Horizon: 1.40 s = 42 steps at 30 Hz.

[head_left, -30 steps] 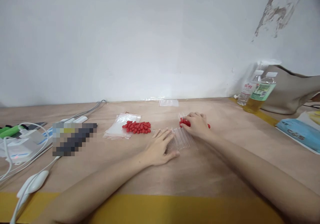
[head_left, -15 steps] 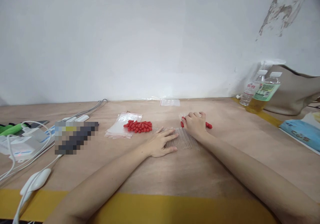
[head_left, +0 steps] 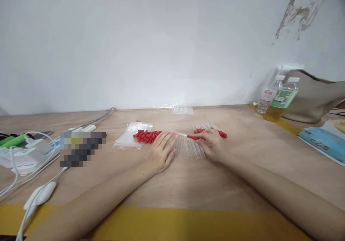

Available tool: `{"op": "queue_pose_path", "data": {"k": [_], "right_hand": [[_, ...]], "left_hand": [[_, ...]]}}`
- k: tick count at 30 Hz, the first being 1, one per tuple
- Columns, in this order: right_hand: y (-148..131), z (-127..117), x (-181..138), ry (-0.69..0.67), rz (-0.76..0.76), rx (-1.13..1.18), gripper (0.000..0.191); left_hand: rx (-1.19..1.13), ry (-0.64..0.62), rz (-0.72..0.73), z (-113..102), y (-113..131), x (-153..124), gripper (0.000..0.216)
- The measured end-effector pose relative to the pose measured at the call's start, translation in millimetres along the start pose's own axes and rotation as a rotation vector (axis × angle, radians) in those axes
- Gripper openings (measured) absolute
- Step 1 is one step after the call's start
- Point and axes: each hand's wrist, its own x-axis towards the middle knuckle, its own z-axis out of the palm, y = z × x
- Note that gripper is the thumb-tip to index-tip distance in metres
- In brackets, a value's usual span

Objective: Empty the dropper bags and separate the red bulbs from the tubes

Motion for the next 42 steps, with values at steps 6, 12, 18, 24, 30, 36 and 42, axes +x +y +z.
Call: {"op": "queue_pose_path", "data": {"k": [6,12,18,24,30,36,42], "right_hand": [[-15,4,-20,-0.063,-0.131,0.043,0.018],[-25,6,-16,-0.113,-0.145,-0.091,0.024],[-33,17,-14,-0.082,-0.288,-0.238,0.019],[-33,12,-18,-0.086,-0.364,-0.328,0.021],[-29,7,-23,-0.106,-0.412,-0.396,0.020],[-20,-5,-26,-0.101,-0.416,-0.359,0.020],[19,-32,-10,-0.079,0.013,-0.401,0.025]], "left_hand": [[0.032,-0.011,0.097,0,2,-1,0.026],[0.051,-0.012,0.109,5,10,1,0.016],[0.075,-0.033,0.180,5,16,3,0.016],[0.028,-0.061,0.195,3,17,2,0.019],[-0.022,-0.070,0.177,2,18,0,0.019],[-0.064,-0.067,0.107,2,9,-11,0.018],[-0.104,-0.072,-0.202,0,-8,-15,0.024]]}}
